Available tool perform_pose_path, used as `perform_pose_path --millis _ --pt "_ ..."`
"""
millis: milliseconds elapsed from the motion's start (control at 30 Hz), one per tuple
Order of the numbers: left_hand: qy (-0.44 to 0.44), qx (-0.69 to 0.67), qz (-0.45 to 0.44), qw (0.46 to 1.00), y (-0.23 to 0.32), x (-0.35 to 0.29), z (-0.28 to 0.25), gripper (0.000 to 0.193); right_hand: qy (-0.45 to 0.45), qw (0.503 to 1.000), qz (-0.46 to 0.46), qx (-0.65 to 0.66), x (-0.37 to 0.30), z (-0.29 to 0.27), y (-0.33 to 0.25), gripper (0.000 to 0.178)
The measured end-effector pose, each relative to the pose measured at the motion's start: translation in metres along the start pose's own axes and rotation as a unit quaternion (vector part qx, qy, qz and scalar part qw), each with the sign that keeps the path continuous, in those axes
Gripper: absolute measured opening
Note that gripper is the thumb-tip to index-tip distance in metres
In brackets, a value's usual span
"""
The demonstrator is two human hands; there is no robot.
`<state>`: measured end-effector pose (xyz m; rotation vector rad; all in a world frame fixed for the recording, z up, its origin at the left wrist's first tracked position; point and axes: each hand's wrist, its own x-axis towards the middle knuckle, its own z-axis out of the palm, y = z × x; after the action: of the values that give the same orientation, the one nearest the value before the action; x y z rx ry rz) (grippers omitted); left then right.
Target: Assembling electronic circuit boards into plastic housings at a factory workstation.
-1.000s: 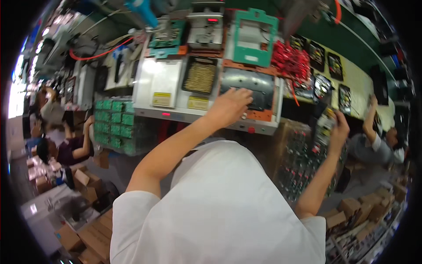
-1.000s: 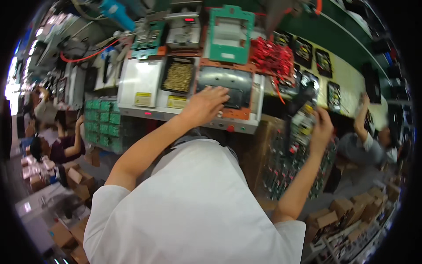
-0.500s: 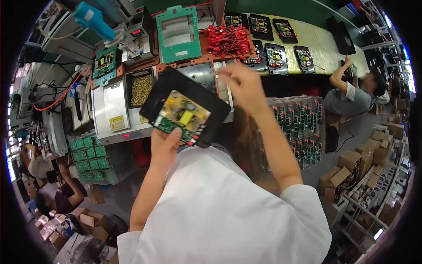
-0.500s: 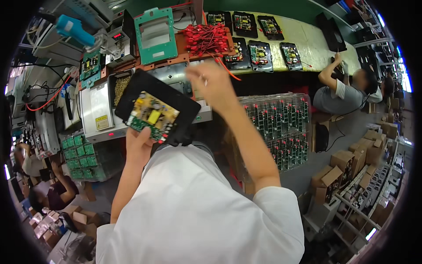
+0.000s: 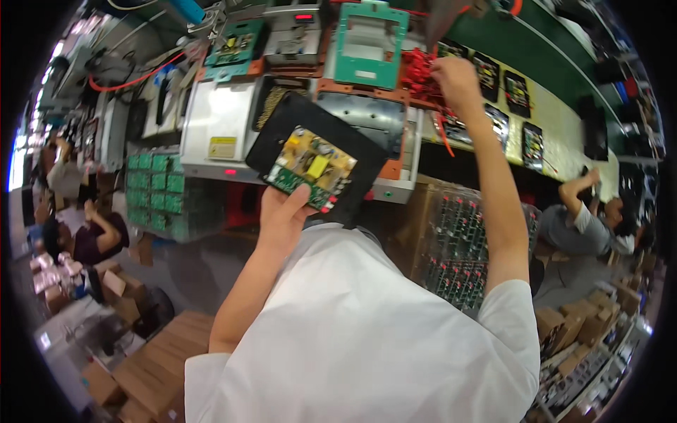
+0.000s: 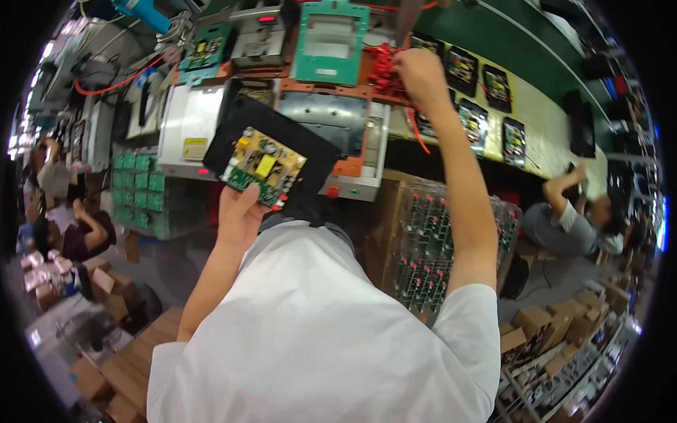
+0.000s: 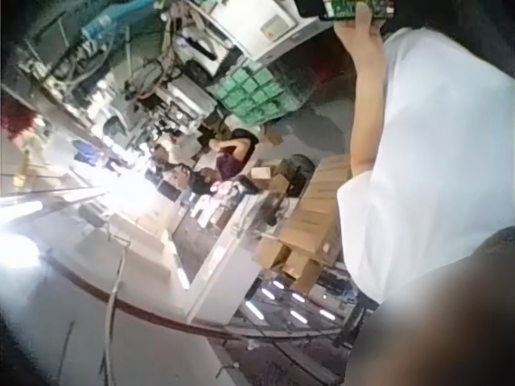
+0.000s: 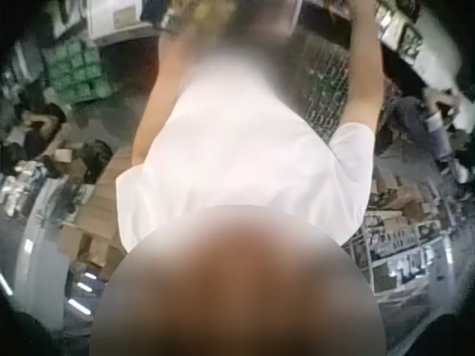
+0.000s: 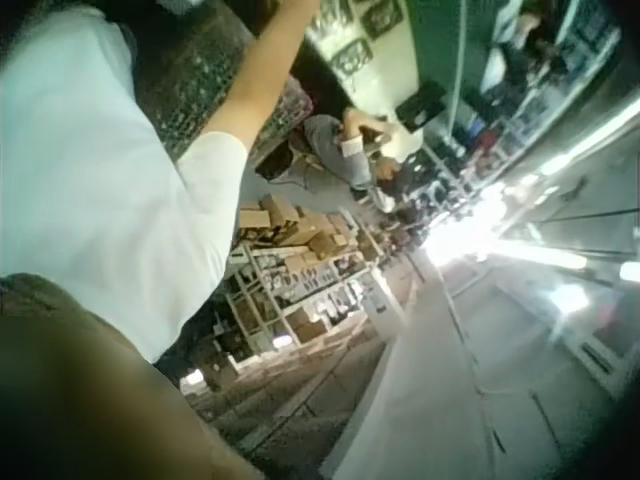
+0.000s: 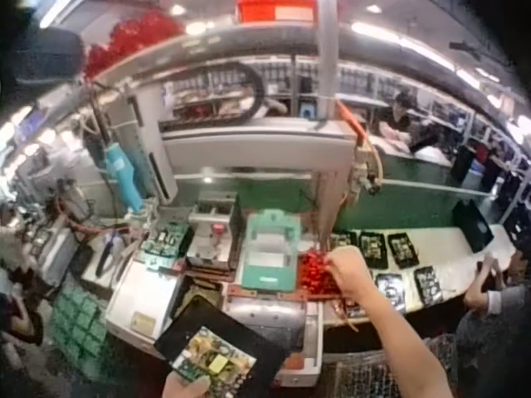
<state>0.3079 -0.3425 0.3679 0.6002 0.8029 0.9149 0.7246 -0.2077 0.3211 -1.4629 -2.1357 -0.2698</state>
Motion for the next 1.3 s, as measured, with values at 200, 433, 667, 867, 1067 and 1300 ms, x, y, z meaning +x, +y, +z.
perform_pose_path --millis 200,433,667,867,1067,1300 --pt "-0.015 -0.037 0.003 0.999 0.001 0.014 0.018 0.037 0.204 0.944 0.182 0.184 0.043 -0.04 0.015 0.011" --pt "-0.016 -0.041 0.01 0.999 0.003 0.02 0.023 0.035 0.31 0.738 0.243 0.549 0.05 -0.085 -0.036 0.013" --pt "-0.043 -0.054 0.026 0.997 0.003 0.032 0.03 0.036 0.033 0.815 0.29 0.5 -0.01 -0.085 -0.154 0.038" --pt "-0.001 0.0 0.081 0.997 0.0 0.03 0.034 0.038 -0.07 0.88 0.254 0.396 -0.002 -0.098 -0.202 0.016" --pt "0.005 0.084 0.148 0.985 0.001 0.027 0.033 0.041 -0.031 0.957 0.172 0.231 0.008 -0.095 -0.218 0.014" --pt "0.006 0.155 0.177 0.972 0.004 0.02 0.037 0.039 -0.046 0.975 0.107 0.189 0.007 -0.087 -0.218 0.014"
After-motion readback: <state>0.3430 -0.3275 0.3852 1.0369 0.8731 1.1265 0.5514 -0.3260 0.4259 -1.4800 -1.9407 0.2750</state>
